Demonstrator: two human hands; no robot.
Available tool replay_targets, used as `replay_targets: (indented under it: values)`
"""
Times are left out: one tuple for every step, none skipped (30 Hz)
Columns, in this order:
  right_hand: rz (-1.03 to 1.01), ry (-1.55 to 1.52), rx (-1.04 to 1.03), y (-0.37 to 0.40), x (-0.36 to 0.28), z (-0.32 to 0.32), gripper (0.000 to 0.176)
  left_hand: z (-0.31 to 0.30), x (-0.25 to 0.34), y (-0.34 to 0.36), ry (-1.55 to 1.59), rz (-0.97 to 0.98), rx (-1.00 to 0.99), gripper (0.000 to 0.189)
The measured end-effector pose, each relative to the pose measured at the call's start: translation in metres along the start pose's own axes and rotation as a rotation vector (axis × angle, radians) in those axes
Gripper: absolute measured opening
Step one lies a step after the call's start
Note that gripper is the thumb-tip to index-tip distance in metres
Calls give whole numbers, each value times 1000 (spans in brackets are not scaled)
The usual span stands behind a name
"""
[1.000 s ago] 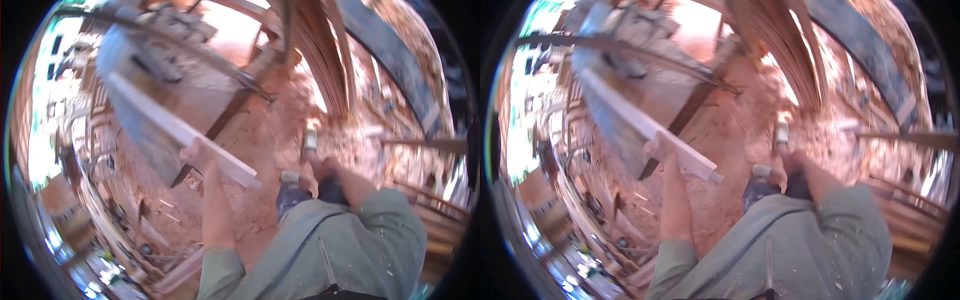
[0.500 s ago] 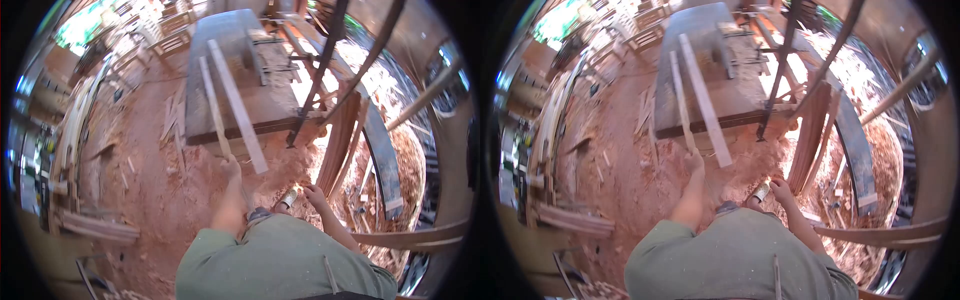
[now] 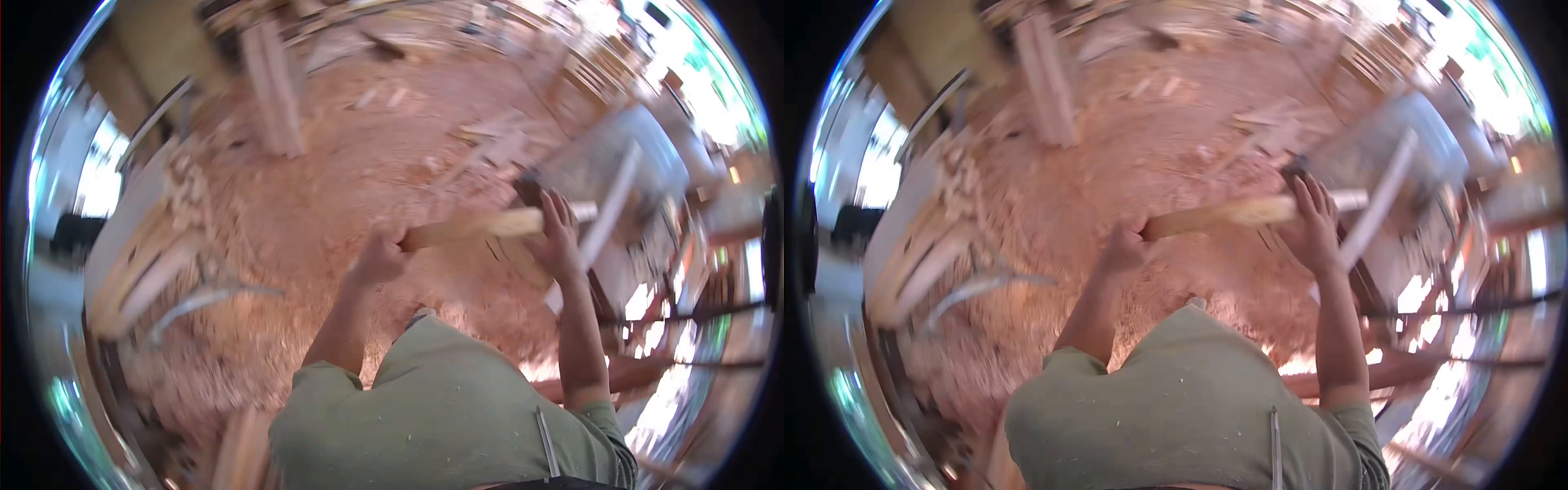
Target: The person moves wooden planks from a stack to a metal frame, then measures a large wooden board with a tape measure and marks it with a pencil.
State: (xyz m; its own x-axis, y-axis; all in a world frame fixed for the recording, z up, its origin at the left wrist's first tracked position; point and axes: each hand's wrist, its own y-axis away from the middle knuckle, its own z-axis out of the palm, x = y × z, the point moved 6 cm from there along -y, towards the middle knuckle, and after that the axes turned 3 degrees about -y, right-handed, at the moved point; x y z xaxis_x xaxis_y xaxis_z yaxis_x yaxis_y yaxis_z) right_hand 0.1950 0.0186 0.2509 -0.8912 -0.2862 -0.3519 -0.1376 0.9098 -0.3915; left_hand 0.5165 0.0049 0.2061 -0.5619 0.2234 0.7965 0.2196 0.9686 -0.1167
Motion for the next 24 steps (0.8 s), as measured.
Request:
replay_targets:
  values:
    - [-73, -96, -66, -12, -13, 5, 76, -27, 28, 13, 124, 146, 140, 16]
    - [-197, -258, -107, -23, -22, 18, 56, -49, 42, 25, 236, 309, 271, 18]
    - [-42, -484, -320, -28, -18, 41, 47, -55, 28, 34, 198, 345, 291, 25]
    - [142, -685, -532, -26, -23, 56, 39, -63, 19, 39, 194, 326, 327, 25]
    - [49, -829, -436, -31, -41, 54, 32, -71, 8, 42, 129, 263, 359, 29]
    - [38, -828, -450, -37, -66, 52, 32, -74, -1, 43, 63, 203, 380, 34]
    - [27, -966, -326, -48, -101, 36, 29, -80, -2, 49, 61, 206, 395, 34]
    - [32, -1108, -192, -56, -121, 24, 26, -73, -7, 48, 22, 96, 311, 40]
    - [33, -1281, -193, -60, -135, 22, 30, -64, -12, 45, -16, -6, 219, 47]
    - [38, -1283, -170, -63, -143, 25, 30, -54, -11, 41, -22, 9, 206, 47]
    - [84, -1594, -162, -65, -149, 30, 33, -39, -8, 37, 55, 99, 197, 51]
    - [119, -1906, -151, -66, -153, 33, 37, -29, -1, 33, 132, 191, 189, 58]
    - [209, -2010, -99, -65, -150, 38, 37, -22, 9, 30, 50, 52, 75, 71]
    - [204, -2010, -72, -63, -141, 41, 37, -14, 13, 26, 45, 69, 60, 71]
    - [176, -2148, -37, -64, -135, 36, 35, -8, 22, 21, 67, 91, 12, 70]
    - [147, -2284, -4, -64, -132, 32, 33, -5, 30, 16, 89, 108, -35, 69]
    - [380, -2146, 291, -55, -112, 29, 31, -1, 45, 15, -26, 194, -52, 53]
    - [392, -2135, 303, -49, -100, 29, 31, 9, 44, 11, -16, 195, -65, 53]
    - [361, -1980, 293, -40, -79, 29, 32, 27, 38, 6, 3, 158, -136, 44]
    - [336, -1824, 288, -30, -59, 28, 33, 47, 31, 2, 20, 124, -215, 35]
    - [96, -2224, 93, -28, -59, 24, 45, 65, 34, -2, -54, 240, -226, 26]
    - [108, -2213, 130, -16, -49, 16, 45, 78, 35, -3, -47, 253, -256, 26]
    - [198, -2036, 204, 3, -40, 7, 57, 91, 36, -1, -29, 262, -328, 24]
    - [288, -1859, 274, 21, -34, -2, 70, 103, 38, 2, -14, 272, -403, 22]
